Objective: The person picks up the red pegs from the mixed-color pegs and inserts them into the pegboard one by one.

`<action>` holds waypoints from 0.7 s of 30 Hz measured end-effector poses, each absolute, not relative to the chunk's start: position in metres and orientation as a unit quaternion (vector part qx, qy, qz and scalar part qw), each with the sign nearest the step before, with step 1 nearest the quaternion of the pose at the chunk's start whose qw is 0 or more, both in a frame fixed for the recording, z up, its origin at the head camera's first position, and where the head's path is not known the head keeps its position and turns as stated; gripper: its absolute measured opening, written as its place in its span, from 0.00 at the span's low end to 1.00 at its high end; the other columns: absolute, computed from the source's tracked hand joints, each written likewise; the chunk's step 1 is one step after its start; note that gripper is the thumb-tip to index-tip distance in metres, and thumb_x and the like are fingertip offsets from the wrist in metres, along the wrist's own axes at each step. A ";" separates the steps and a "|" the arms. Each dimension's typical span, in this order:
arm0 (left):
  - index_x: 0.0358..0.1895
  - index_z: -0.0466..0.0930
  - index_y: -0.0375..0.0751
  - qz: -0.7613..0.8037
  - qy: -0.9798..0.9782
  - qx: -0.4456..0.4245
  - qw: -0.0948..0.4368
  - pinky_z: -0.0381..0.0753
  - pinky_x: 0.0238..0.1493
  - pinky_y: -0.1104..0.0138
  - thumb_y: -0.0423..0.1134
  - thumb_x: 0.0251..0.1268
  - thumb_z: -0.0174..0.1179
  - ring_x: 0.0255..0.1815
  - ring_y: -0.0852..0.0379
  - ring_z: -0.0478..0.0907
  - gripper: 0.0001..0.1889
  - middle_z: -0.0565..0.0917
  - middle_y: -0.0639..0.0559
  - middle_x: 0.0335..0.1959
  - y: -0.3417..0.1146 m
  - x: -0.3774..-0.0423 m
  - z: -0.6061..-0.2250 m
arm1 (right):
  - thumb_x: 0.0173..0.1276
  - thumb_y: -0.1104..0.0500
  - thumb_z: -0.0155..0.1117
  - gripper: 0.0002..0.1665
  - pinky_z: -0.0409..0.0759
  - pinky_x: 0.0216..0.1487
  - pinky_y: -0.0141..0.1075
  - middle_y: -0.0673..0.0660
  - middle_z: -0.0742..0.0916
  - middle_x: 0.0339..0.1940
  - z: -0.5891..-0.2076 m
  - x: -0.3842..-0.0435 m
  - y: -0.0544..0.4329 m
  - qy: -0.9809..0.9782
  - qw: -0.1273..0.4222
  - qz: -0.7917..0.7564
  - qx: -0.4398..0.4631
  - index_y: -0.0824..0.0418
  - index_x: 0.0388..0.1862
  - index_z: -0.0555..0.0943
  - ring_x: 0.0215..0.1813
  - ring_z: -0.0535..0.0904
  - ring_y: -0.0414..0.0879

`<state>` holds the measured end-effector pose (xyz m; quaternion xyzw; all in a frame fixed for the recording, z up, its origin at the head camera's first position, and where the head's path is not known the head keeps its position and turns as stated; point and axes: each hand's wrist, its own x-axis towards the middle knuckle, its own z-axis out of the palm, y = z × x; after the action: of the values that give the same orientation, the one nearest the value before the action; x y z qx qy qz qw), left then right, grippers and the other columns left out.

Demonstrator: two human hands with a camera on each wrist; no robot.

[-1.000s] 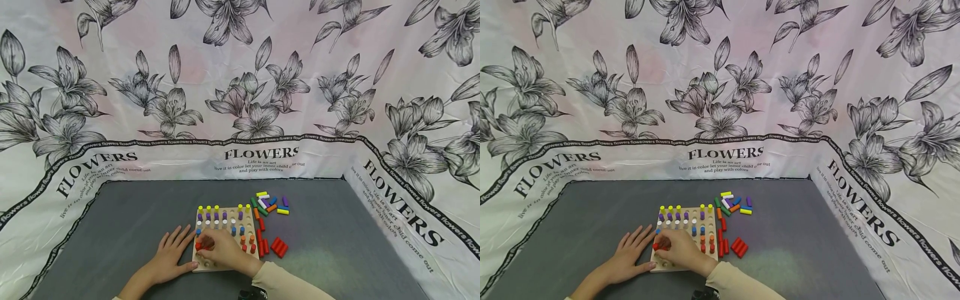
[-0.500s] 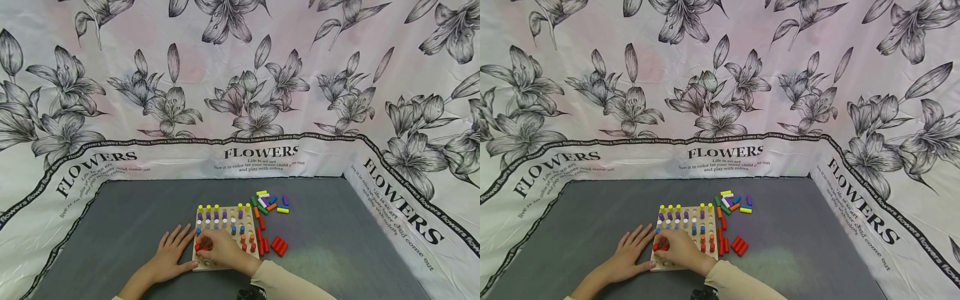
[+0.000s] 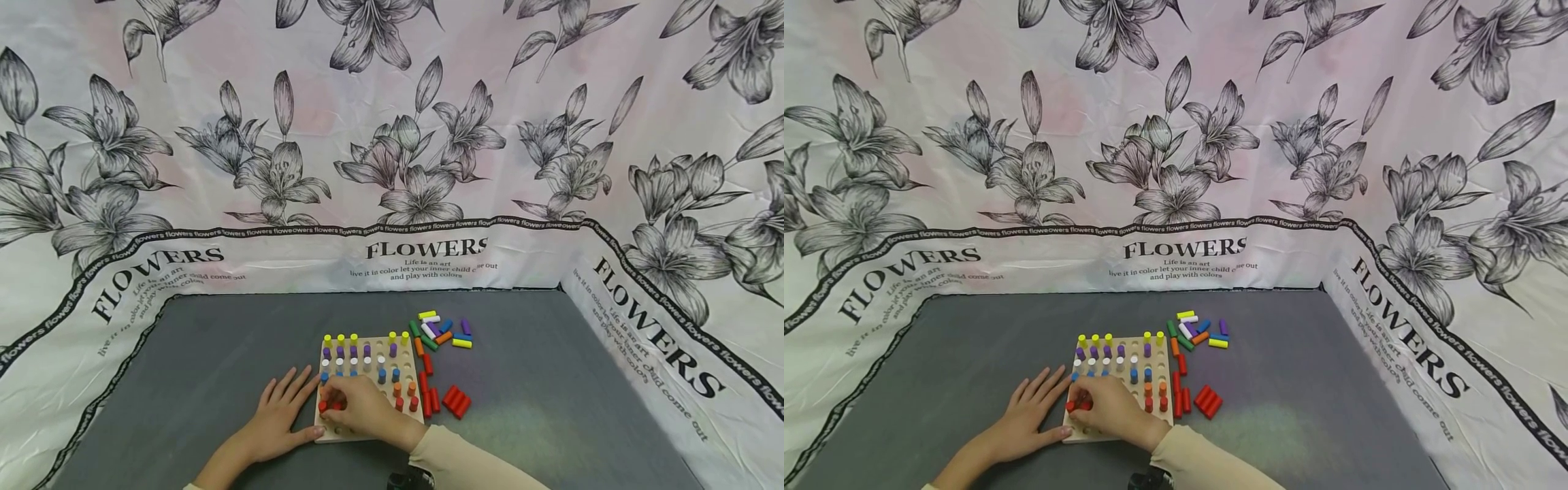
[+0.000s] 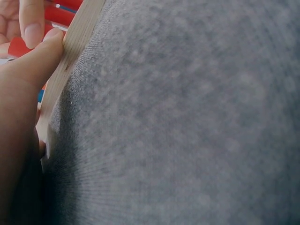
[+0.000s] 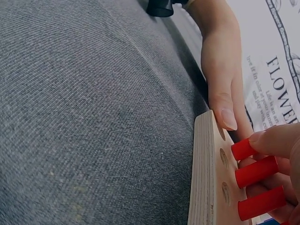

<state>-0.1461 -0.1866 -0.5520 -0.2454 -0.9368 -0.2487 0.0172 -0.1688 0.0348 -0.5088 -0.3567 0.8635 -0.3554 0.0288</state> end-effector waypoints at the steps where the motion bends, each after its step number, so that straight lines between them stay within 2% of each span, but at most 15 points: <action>1: 0.79 0.56 0.55 -0.246 -0.938 -0.244 0.016 0.45 0.68 0.32 0.65 0.62 0.60 0.78 0.30 0.52 0.44 0.58 0.41 0.80 -0.187 -0.147 -0.553 | 0.64 0.57 0.72 0.09 0.75 0.35 0.16 0.45 0.90 0.35 -0.509 -0.169 0.035 0.863 0.027 -0.355 -0.358 0.52 0.41 0.82 0.34 0.80 0.24; 6: 0.79 0.52 0.61 -0.234 -0.942 -0.241 0.015 0.45 0.69 0.33 0.67 0.62 0.58 0.79 0.34 0.50 0.44 0.55 0.45 0.81 -0.189 -0.149 -0.558 | 0.64 0.56 0.72 0.09 0.75 0.36 0.15 0.45 0.90 0.36 -0.509 -0.170 0.035 0.863 0.028 -0.354 -0.359 0.51 0.41 0.82 0.35 0.80 0.24; 12: 0.79 0.55 0.59 -0.249 -0.934 -0.253 0.034 0.47 0.66 0.31 0.65 0.62 0.59 0.78 0.33 0.51 0.43 0.57 0.45 0.80 -0.189 -0.148 -0.556 | 0.65 0.57 0.72 0.08 0.75 0.36 0.15 0.46 0.90 0.37 -0.507 -0.169 0.035 0.863 0.025 -0.355 -0.359 0.52 0.41 0.82 0.35 0.81 0.24; 21: 0.79 0.52 0.60 -0.241 -0.943 -0.228 0.002 0.42 0.72 0.34 0.68 0.60 0.59 0.81 0.36 0.48 0.46 0.53 0.48 0.82 -0.189 -0.151 -0.561 | 0.64 0.56 0.72 0.08 0.75 0.37 0.15 0.46 0.90 0.37 -0.507 -0.169 0.034 0.868 0.023 -0.348 -0.354 0.51 0.41 0.82 0.36 0.81 0.24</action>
<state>-0.1512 -0.1889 -0.5612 -0.2276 -0.9434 -0.2413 0.0023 -0.1690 0.0340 -0.5072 -0.3543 0.8677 -0.3480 0.0228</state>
